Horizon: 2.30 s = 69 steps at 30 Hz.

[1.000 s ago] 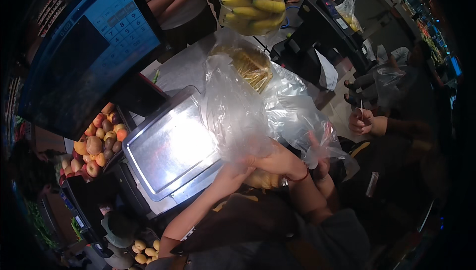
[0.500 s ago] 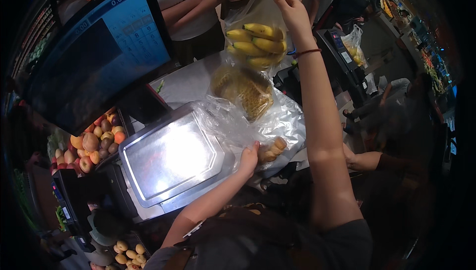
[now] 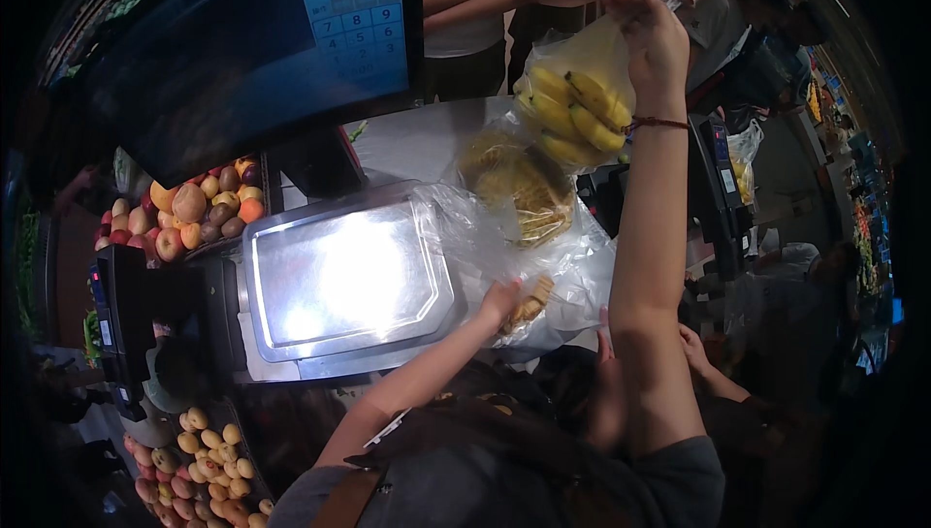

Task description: The person places various produce items including tomatoes, leeks, potatoes, leafy greens, bread, durian, and bananas onto a digital scale, bags them, and applies price labels. The person handles each item individually, weighs it, and then moves it aside.

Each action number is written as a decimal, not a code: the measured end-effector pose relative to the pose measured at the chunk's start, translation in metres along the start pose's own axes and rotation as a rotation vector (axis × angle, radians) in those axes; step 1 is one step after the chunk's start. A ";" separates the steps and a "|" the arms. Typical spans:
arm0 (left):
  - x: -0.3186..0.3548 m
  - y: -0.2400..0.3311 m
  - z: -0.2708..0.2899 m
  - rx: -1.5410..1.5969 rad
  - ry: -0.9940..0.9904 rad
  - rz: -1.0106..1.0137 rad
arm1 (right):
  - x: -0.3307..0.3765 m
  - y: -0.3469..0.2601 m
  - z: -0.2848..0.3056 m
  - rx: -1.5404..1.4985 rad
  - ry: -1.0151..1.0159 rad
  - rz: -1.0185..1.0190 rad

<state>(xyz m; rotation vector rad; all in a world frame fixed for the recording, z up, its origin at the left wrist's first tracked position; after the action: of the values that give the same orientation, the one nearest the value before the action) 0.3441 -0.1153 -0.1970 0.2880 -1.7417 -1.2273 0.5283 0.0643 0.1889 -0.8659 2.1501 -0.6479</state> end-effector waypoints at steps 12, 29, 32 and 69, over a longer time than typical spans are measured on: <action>0.003 0.027 -0.004 -0.708 -0.190 -0.137 | 0.067 -0.082 -0.100 -0.148 -0.520 -0.140; 0.289 0.059 0.216 -0.393 0.605 -0.553 | 0.243 0.069 -0.201 -0.438 -0.695 -0.522; 0.282 0.063 0.230 -0.488 1.048 -0.753 | 0.265 0.077 -0.209 -0.392 -0.683 -0.481; 0.231 0.247 0.165 -1.369 0.500 -1.110 | 0.268 0.055 -0.087 0.024 -0.309 -0.674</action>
<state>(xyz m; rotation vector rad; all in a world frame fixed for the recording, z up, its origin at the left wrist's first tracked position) 0.1690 -0.0490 0.1301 0.6485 0.0626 -2.5058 0.3026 -0.0830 0.0909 -1.5848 1.5548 -0.7952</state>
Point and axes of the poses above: each hand's wrist, its own x-axis away from the middle knuckle, its own z-axis out of the back of the hand, y = z × x, the point moved 2 cm from there along -x, towards the middle knuckle, and after that the axes turned 15 degrees about -x, right-handed, at the moved point
